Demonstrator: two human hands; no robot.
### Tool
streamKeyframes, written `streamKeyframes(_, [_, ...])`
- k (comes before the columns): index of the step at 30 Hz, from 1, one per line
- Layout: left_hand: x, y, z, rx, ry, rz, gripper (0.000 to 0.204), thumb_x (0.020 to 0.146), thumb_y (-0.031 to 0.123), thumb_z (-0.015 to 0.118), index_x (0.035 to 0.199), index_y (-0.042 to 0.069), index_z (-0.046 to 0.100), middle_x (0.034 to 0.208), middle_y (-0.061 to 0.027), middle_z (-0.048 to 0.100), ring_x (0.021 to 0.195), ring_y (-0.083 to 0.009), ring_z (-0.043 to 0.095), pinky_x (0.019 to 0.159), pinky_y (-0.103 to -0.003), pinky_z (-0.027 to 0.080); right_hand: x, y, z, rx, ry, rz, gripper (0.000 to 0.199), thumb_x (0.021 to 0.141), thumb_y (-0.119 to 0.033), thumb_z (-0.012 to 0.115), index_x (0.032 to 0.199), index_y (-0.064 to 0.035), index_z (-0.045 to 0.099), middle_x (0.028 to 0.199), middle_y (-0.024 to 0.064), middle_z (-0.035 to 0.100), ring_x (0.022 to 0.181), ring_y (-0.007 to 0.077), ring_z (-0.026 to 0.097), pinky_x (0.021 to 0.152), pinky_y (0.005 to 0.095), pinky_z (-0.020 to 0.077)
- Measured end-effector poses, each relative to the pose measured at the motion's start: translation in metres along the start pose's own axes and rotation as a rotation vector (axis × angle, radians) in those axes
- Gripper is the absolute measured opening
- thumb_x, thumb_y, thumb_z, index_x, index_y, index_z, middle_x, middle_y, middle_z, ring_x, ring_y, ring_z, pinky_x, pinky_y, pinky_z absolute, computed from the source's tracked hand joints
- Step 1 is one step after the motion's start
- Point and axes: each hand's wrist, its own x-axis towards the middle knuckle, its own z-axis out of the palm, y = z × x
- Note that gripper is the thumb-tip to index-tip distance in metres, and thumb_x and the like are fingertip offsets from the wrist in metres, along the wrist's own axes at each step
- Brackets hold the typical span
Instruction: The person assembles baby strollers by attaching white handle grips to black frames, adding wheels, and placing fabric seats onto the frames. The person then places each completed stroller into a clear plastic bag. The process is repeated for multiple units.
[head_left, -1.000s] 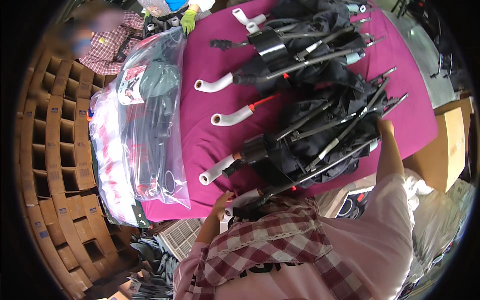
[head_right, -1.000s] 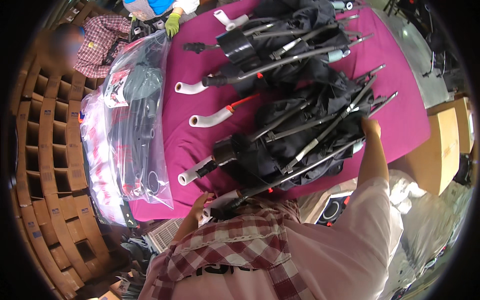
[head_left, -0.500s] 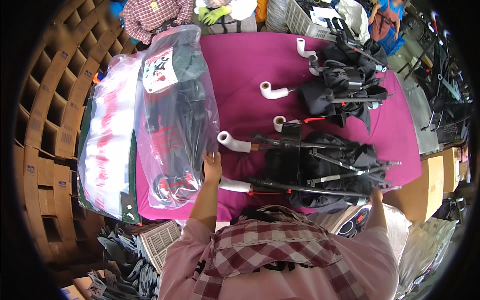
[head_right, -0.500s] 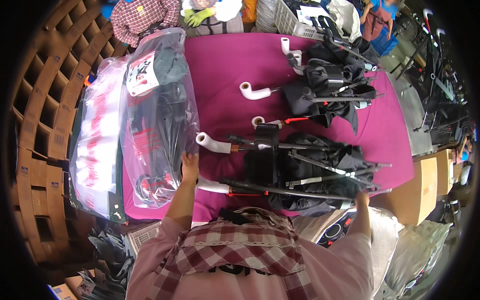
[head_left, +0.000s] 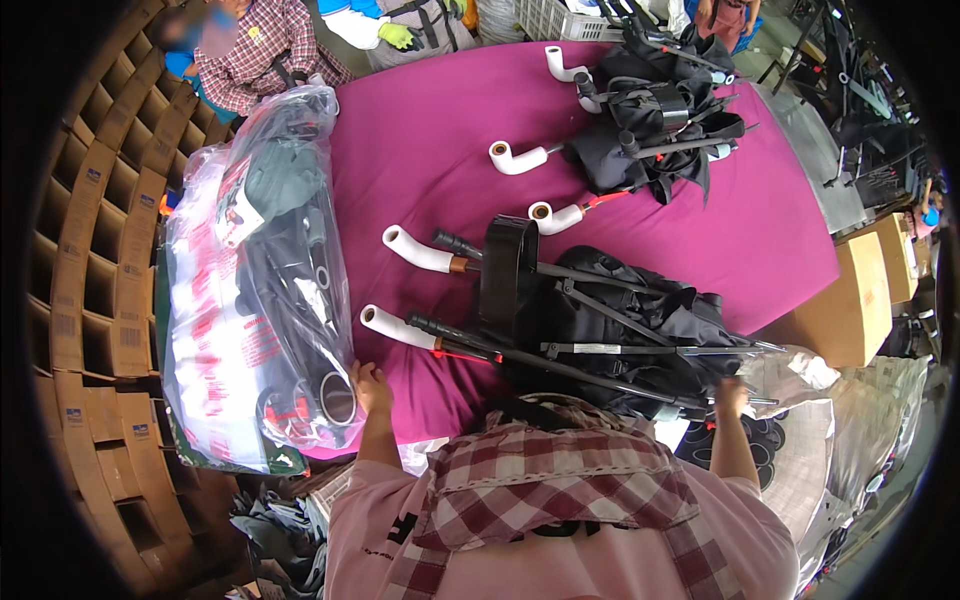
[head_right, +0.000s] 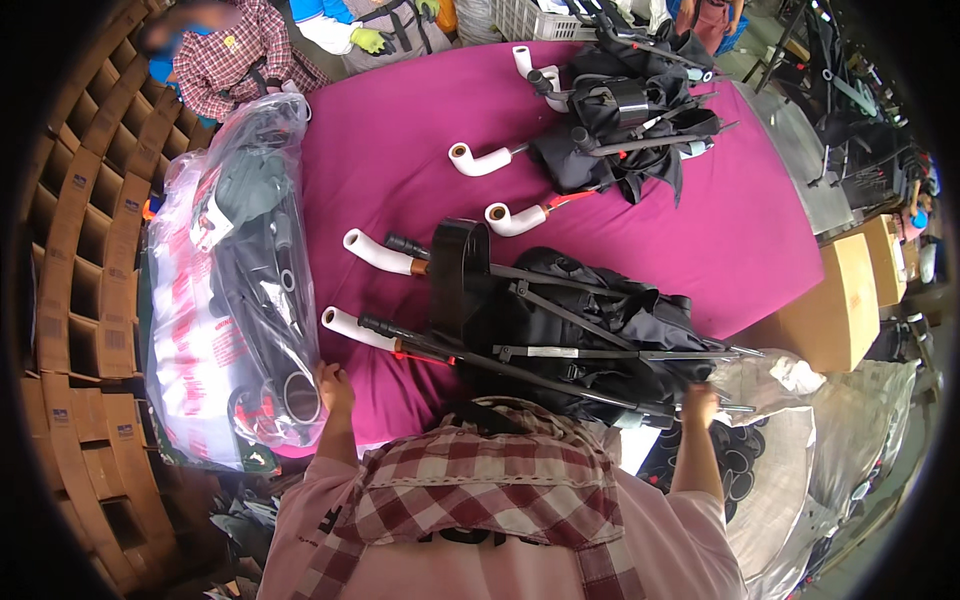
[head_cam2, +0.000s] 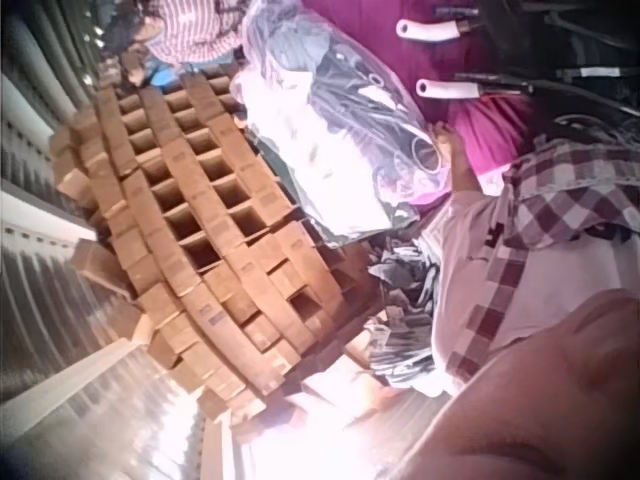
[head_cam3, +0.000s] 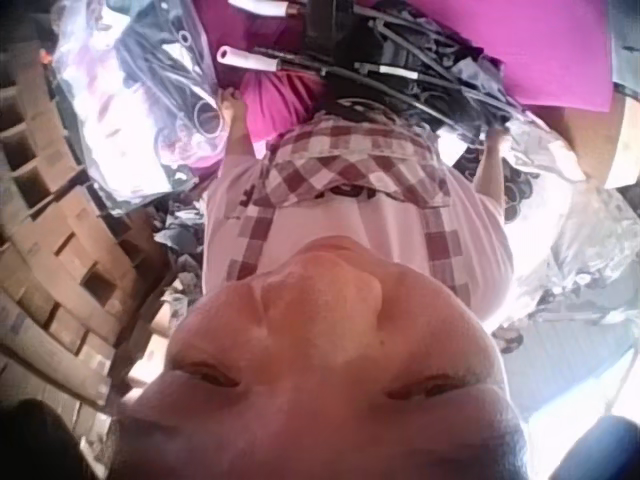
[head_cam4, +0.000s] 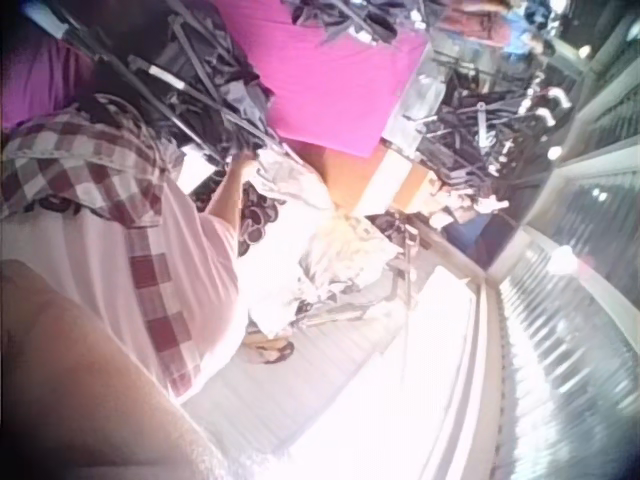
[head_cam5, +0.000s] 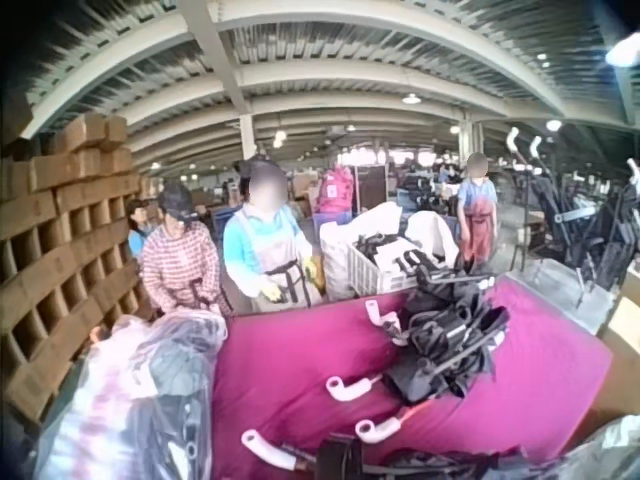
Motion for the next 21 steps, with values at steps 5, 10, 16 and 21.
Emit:
streamKeyframes(5, [-0.029,0.011,0.001,0.035,-0.139,0.015,0.027,0.083,0.01,0.067,0.109,0.003,0.064,0.121,-0.0229,0.059,0.12,-0.0401,0.052,0.104,-0.049,0.042,0.03,0.014,-0.022,-0.34,-0.072,-0.312,0.038,0.076,-0.019,0.069,0.113,-0.0076,0.067,0.107,0.0182,0.066,0.113,0.0359,0.058,0.1,0.0509,0.0442])
streamKeyframes(10, [-0.042,0.045,0.033,-0.026,-0.237,-0.001,0.02,0.09,0.019,0.06,0.103,0.004,0.064,0.106,-0.0172,0.062,0.098,-0.0368,0.06,0.089,-0.047,0.049,0.051,0.002,-0.014,-0.357,-0.244,-0.313,0.036,0.074,-0.026,0.072,0.098,0.0006,0.073,0.1,0.0229,0.072,0.096,0.0385,0.07,0.084,0.0462,0.0558])
streamKeyframes(16, [0.017,0.159,0.047,-1.019,-0.362,-0.892,0.049,0.103,0.048,0.044,0.13,0.008,0.056,0.123,-0.0095,0.061,0.11,-0.025,0.059,0.088,-0.038,0.051,0.028,0.032,0.004,-0.275,-0.209,-0.27,0.043,0.075,-0.021,0.07,0.109,0.0041,0.065,0.113,0.0276,0.066,0.11,0.0443,0.061,0.096,0.0501,0.0487])
streamKeyframes(21, [0.078,0.192,0.014,-1.106,-0.31,-0.443,0.044,0.104,0.039,0.048,0.127,0.003,0.06,0.121,-0.0084,0.064,0.11,-0.0185,0.06,0.095,-0.031,0.046,-0.065,0.071,0.04,-0.456,-0.495,-0.193,0.055,0.074,-0.043,0.073,0.107,0.002,0.069,0.106,0.0243,0.07,0.107,0.0358,0.067,0.09,0.0439,0.0546])
